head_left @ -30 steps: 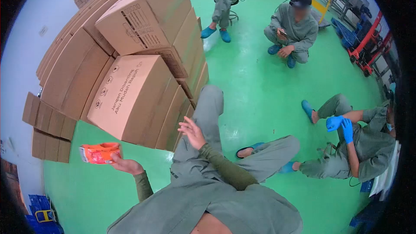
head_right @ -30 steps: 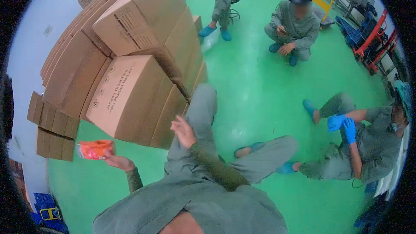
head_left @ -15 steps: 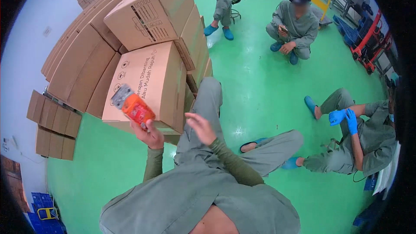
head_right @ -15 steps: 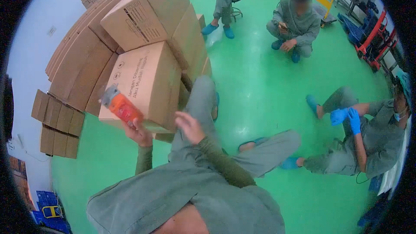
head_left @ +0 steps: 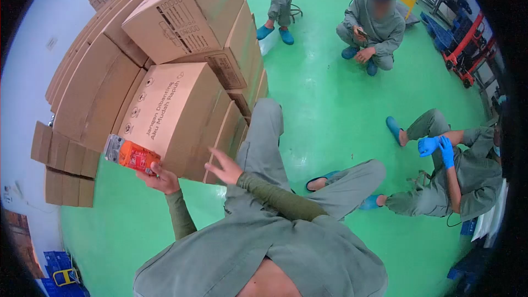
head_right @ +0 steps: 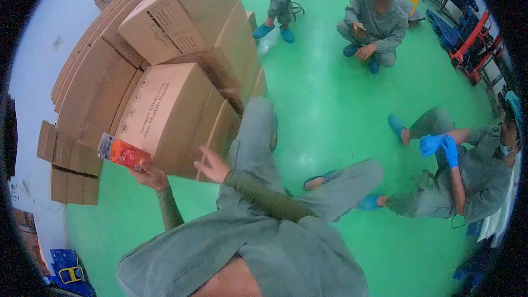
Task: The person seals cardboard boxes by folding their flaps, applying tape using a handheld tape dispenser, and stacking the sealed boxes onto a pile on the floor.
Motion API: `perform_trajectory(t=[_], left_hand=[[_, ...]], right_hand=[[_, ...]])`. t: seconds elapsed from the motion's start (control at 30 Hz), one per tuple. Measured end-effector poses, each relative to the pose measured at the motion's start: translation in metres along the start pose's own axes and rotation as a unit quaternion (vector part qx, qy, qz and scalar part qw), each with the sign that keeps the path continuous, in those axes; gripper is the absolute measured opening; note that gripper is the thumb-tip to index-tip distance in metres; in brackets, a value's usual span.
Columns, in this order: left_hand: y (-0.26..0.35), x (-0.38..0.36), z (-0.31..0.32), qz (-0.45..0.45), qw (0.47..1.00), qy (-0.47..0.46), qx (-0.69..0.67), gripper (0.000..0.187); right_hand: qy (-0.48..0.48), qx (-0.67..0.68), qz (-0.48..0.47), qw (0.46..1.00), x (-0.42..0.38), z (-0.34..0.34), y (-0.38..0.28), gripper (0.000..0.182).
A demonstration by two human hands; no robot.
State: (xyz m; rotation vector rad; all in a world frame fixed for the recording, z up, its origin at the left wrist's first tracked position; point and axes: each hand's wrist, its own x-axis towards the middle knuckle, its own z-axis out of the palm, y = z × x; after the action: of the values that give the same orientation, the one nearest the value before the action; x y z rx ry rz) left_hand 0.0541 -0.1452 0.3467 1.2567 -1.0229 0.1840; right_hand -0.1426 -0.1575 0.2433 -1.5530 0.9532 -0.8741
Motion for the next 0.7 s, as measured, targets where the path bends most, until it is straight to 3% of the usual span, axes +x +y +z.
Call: perform_trajectory(t=[0.1, 0.2, 0.27, 0.37, 0.4, 0.5, 0.6, 0.7], left_hand=[[-0.022, 0.002, 0.003, 0.051, 0.999, -0.003, -0.007, 0.076], [-0.021, 0.001, 0.01, 0.027, 0.998, 0.021, -0.049, 0.074], [-0.005, 0.002, 0.01, 0.025, 0.999, 0.031, -0.023, 0.073], [-0.023, -0.003, 0.003, 0.044, 0.999, -0.001, -0.018, 0.076], [-0.029, -0.002, 0.001, 0.045, 0.999, 0.003, -0.022, 0.076], [-0.024, -0.005, 0.005, 0.035, 0.999, 0.005, -0.027, 0.077], [-0.03, -0.005, -0.005, 0.024, 0.999, -0.011, -0.019, 0.078], [0.015, 0.006, 0.008, 0.037, 0.998, -0.035, -0.045, 0.077]], right_hand=[[0.162, 0.062, -0.017, 0.985, 0.038, -0.062, 0.004, 0.069], [0.305, 0.129, 0.001, 0.944, 0.127, -0.137, 0.043, 0.074], [0.393, 0.064, 0.005, 0.917, 0.173, -0.167, 0.034, 0.078], [0.305, -0.048, 0.01, 0.951, 0.205, -0.143, 0.036, 0.08], [0.244, -0.014, 0.043, 0.969, 0.203, -0.138, 0.039, 0.079], [0.161, -0.054, 0.001, 0.985, 0.178, -0.128, 0.044, 0.079], [0.201, 0.102, 0.011, 0.974, 0.138, -0.123, 0.055, 0.074], [0.214, 0.186, -0.017, 0.959, 0.086, -0.125, 0.036, 0.061]])
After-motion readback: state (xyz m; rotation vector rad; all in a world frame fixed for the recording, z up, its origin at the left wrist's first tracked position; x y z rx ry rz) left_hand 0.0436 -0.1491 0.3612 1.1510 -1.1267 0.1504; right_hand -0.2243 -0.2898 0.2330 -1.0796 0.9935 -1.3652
